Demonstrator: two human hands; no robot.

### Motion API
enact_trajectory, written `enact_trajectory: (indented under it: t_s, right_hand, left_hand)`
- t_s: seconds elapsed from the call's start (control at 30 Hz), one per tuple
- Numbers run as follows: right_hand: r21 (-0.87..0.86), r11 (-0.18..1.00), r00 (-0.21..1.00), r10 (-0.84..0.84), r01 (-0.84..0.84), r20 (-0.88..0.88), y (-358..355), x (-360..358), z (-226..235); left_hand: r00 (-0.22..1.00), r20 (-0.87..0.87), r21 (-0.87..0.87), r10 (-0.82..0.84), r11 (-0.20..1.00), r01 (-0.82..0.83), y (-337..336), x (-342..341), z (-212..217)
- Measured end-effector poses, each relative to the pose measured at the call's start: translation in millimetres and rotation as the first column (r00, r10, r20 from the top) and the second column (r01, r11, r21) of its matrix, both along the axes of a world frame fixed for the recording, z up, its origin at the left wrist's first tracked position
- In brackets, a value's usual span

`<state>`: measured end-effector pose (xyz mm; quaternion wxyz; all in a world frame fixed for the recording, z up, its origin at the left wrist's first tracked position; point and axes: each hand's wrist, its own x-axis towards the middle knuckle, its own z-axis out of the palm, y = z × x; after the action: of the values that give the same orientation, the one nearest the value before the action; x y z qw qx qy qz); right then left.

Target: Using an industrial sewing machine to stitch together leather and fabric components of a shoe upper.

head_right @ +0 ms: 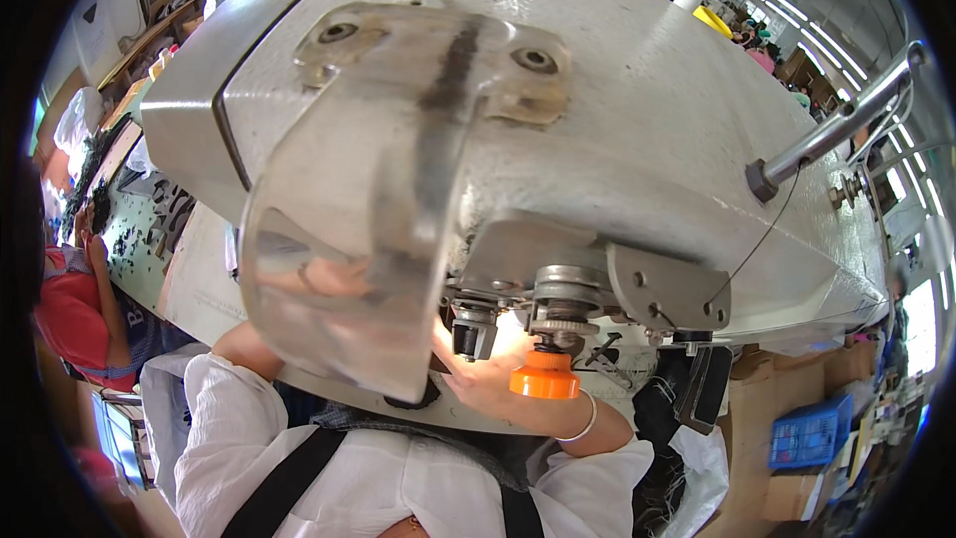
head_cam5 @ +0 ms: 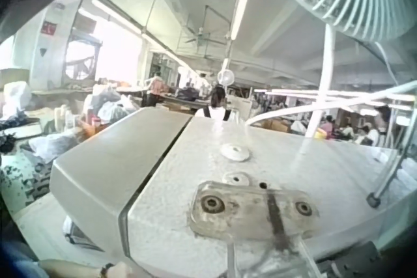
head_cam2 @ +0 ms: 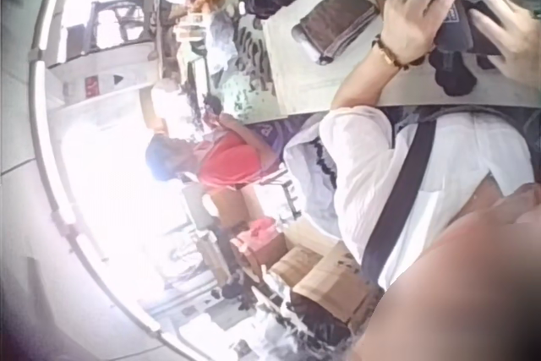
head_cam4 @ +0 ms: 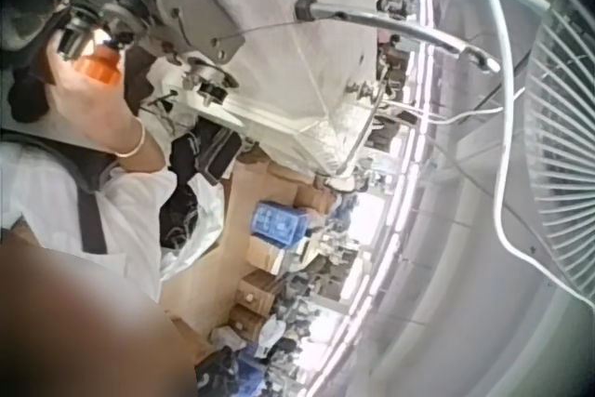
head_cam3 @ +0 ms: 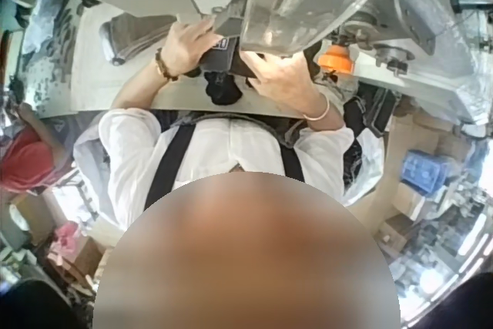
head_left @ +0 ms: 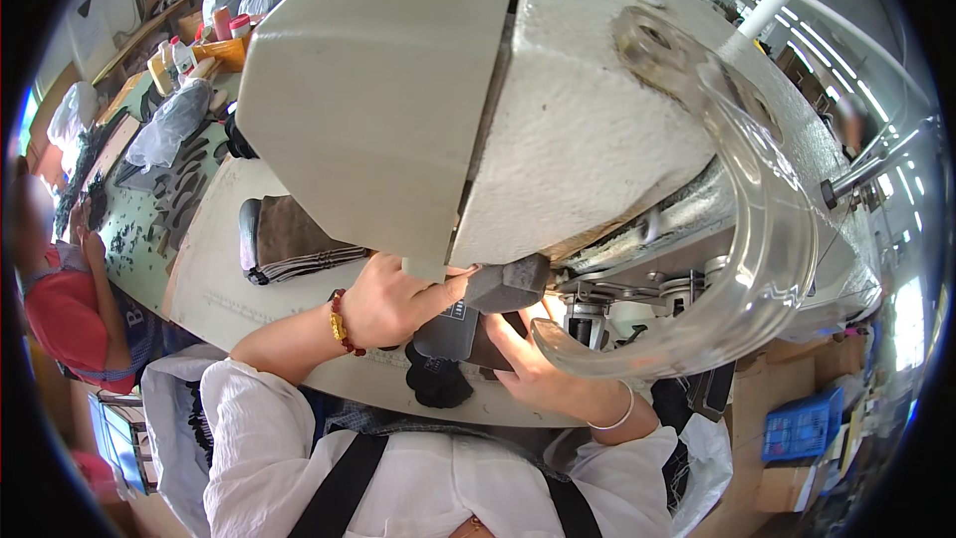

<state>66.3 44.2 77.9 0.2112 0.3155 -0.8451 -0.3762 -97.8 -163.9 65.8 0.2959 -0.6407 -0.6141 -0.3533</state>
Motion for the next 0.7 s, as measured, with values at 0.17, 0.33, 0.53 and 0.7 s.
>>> enact_trajectory:
  t_s: [0.17,0.33,0.53,0.7]
  right_hand:
    - [-0.025,0.999,0.998,0.044,-0.045,-0.051,-4,5,25]
    - [-0.229,0.973,1.000,-0.009,0.008,-0.001,-10,5,33]
    - [0.381,0.916,0.865,0.087,0.126,-0.494,2,0,29]
    - [-0.354,0.933,0.998,0.056,-0.064,-0.034,-6,6,31]
  left_hand:
    - [1.000,0.008,-0.013,0.002,1.000,-0.002,-2,3,1]
    - [1.000,-0.012,-0.009,0.014,1.000,-0.014,-2,3,-2]
    - [0.990,-0.080,-0.002,0.117,0.993,-0.118,0,4,-11]
    - [0.994,0.105,-0.045,-0.015,0.999,0.020,-8,-2,-4]
